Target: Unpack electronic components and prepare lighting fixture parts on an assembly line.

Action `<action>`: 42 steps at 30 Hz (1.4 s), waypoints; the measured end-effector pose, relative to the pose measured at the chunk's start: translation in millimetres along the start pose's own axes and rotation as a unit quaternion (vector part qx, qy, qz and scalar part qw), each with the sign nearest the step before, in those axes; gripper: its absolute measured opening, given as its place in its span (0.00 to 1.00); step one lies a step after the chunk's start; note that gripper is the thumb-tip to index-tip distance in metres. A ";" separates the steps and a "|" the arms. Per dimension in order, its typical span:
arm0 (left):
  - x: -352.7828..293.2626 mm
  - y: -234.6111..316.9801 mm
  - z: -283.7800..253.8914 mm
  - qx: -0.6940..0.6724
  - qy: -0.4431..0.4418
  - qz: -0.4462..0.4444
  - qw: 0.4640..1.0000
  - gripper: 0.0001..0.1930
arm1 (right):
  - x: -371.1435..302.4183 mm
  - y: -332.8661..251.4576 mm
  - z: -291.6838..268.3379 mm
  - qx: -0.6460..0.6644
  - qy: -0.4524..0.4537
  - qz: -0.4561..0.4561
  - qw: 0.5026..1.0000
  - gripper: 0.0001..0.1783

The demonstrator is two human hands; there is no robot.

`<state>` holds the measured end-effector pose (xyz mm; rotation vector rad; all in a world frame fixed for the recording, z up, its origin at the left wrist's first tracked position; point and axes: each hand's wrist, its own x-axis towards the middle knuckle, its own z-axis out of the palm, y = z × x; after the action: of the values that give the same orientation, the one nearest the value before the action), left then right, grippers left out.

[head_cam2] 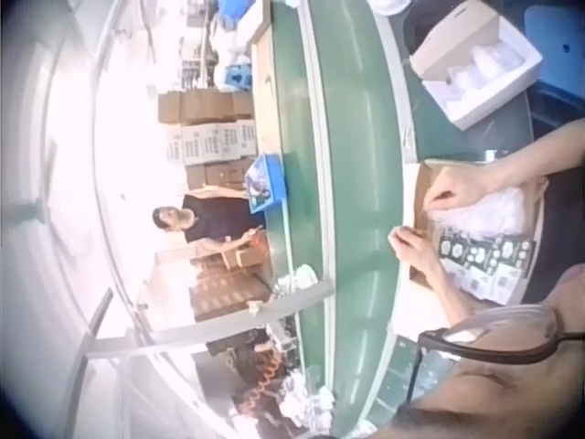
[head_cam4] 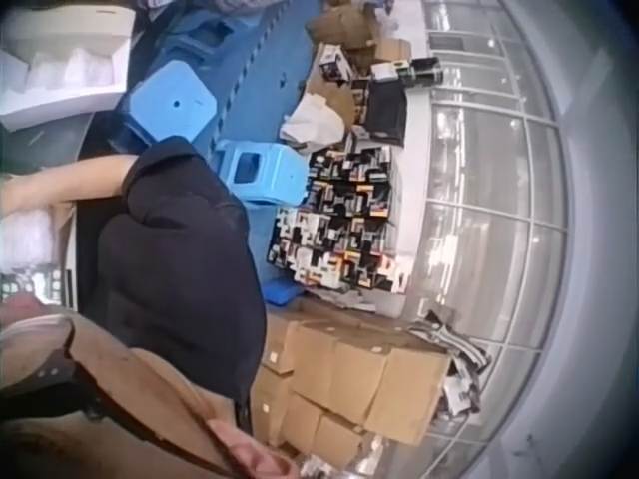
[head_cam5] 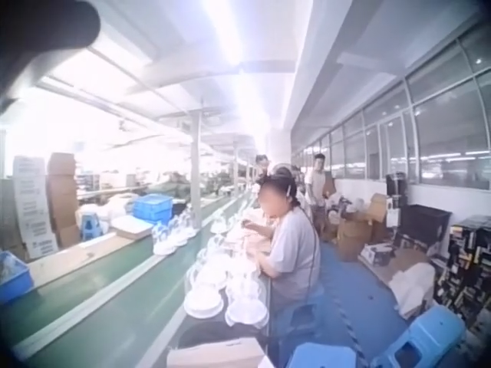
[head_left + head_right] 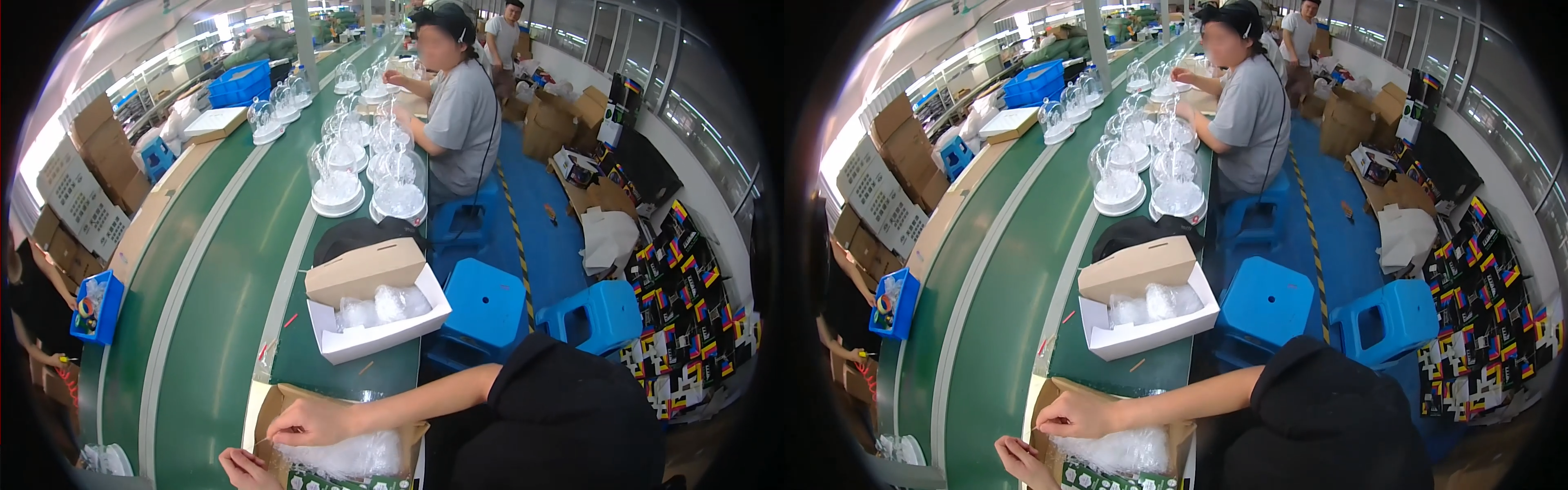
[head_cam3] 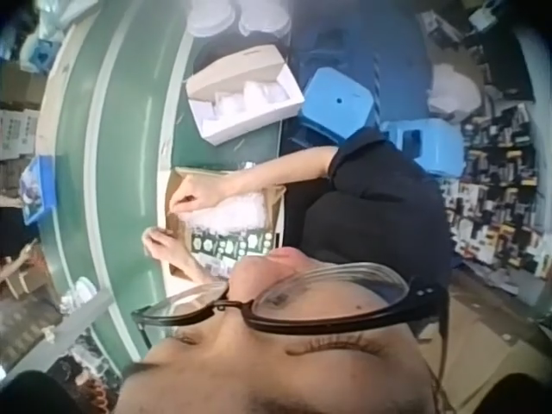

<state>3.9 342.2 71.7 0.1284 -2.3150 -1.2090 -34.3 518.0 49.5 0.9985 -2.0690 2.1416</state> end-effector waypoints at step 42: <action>-6.0 4.9 -1.9 -0.076 -0.125 0.020 0.989 0.07 | -2.9 -2.8 -2.7 0.000 -0.033 0.068 0.997 0.13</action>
<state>10.8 345.6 74.0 -0.1303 -2.4103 -1.4455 -32.0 522.0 50.9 0.9687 -2.2301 2.1980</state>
